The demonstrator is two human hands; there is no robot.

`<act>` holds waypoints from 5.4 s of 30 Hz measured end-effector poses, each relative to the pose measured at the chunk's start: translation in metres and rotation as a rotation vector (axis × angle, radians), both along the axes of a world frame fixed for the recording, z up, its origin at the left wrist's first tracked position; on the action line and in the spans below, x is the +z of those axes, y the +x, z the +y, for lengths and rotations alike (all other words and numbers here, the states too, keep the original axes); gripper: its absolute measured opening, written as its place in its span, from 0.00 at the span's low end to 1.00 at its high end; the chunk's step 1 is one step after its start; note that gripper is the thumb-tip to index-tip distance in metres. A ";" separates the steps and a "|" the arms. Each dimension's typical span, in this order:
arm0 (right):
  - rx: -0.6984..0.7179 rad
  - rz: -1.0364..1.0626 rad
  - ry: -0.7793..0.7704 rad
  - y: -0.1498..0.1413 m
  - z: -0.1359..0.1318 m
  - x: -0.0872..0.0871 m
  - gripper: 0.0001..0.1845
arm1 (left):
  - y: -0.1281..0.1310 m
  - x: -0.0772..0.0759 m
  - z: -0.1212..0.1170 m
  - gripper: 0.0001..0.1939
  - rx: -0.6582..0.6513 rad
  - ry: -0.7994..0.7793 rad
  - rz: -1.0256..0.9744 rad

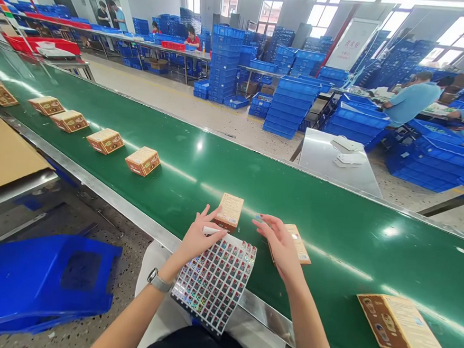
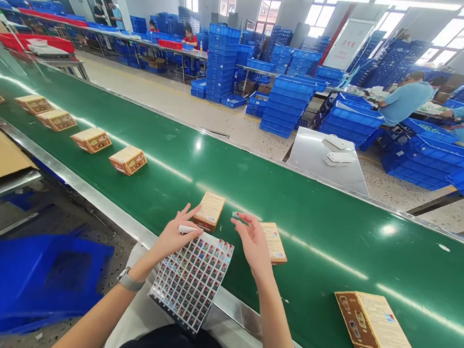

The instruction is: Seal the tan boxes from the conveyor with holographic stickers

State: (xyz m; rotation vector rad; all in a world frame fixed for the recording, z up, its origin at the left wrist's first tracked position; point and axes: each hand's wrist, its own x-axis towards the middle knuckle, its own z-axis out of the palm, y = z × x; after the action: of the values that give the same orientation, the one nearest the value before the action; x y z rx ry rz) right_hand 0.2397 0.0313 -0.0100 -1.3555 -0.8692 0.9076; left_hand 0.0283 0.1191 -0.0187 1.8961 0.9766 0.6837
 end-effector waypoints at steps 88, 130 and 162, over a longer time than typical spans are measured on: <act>0.034 -0.643 0.142 -0.022 -0.078 0.005 0.03 | -0.038 0.036 -0.014 0.12 -0.077 0.258 0.255; -0.042 0.036 -0.095 -0.038 0.121 -0.042 0.21 | -0.013 -0.008 0.009 0.09 -0.133 0.342 0.198; 0.233 -0.833 0.248 -0.011 -0.008 0.017 0.09 | -0.016 0.040 -0.031 0.13 -0.051 0.318 0.339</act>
State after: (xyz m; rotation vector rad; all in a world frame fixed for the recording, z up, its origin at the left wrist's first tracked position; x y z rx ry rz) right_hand 0.2286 0.0232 0.0073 -1.4316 -1.7399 0.3522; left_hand 0.0127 0.0885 0.0210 2.3645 1.0709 0.5191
